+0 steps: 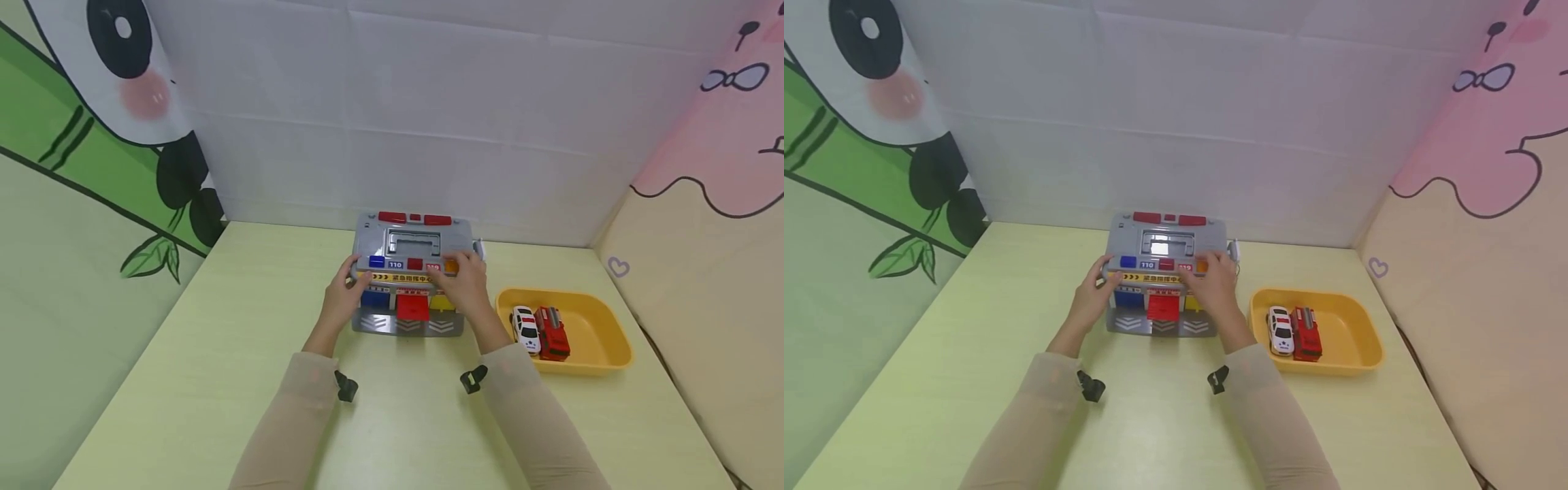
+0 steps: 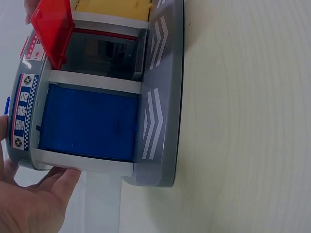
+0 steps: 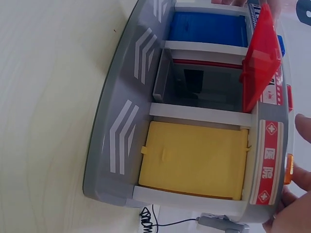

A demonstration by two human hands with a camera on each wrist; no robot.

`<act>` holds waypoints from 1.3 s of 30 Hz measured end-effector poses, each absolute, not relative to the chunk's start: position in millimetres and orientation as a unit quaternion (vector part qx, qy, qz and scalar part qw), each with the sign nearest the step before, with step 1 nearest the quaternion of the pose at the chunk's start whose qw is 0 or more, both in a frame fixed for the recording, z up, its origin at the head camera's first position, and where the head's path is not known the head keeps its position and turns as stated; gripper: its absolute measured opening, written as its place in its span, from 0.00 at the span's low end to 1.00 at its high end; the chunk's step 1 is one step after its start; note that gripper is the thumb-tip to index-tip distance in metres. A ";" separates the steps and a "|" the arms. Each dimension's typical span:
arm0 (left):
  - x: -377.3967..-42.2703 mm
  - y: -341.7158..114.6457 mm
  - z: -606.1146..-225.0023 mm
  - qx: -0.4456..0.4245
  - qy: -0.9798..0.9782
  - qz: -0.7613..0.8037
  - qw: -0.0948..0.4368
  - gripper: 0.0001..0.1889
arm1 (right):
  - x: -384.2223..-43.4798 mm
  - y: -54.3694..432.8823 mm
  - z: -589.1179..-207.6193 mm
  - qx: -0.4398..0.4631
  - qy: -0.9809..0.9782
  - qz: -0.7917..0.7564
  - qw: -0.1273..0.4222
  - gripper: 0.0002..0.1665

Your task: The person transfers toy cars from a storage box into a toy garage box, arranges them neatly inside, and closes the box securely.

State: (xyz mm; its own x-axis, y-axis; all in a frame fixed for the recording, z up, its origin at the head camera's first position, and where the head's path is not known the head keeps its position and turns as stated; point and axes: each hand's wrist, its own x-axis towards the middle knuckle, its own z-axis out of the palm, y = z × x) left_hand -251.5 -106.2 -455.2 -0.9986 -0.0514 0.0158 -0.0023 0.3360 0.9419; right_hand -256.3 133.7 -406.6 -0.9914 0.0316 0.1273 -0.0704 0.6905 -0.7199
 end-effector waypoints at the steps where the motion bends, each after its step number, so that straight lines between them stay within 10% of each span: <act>1: -251.6 -106.0 -455.2 0.018 -0.817 -0.576 0.021 0.32 | -255.8 134.5 -406.1 0.012 -0.916 0.394 0.066 0.31; 39: -249.9 -105.9 -454.1 0.016 -0.815 -0.579 0.024 0.31 | -227.0 185.2 -400.5 0.021 -0.914 0.404 0.042 0.38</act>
State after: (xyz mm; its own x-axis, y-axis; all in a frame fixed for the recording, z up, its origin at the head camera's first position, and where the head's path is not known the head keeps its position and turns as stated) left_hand -249.9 -105.9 -454.1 -0.9983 -0.0541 0.0203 0.0014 0.3280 0.9447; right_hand -227.0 185.2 -400.5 -0.9956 -0.0037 0.0941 -0.0721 0.6730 -0.7362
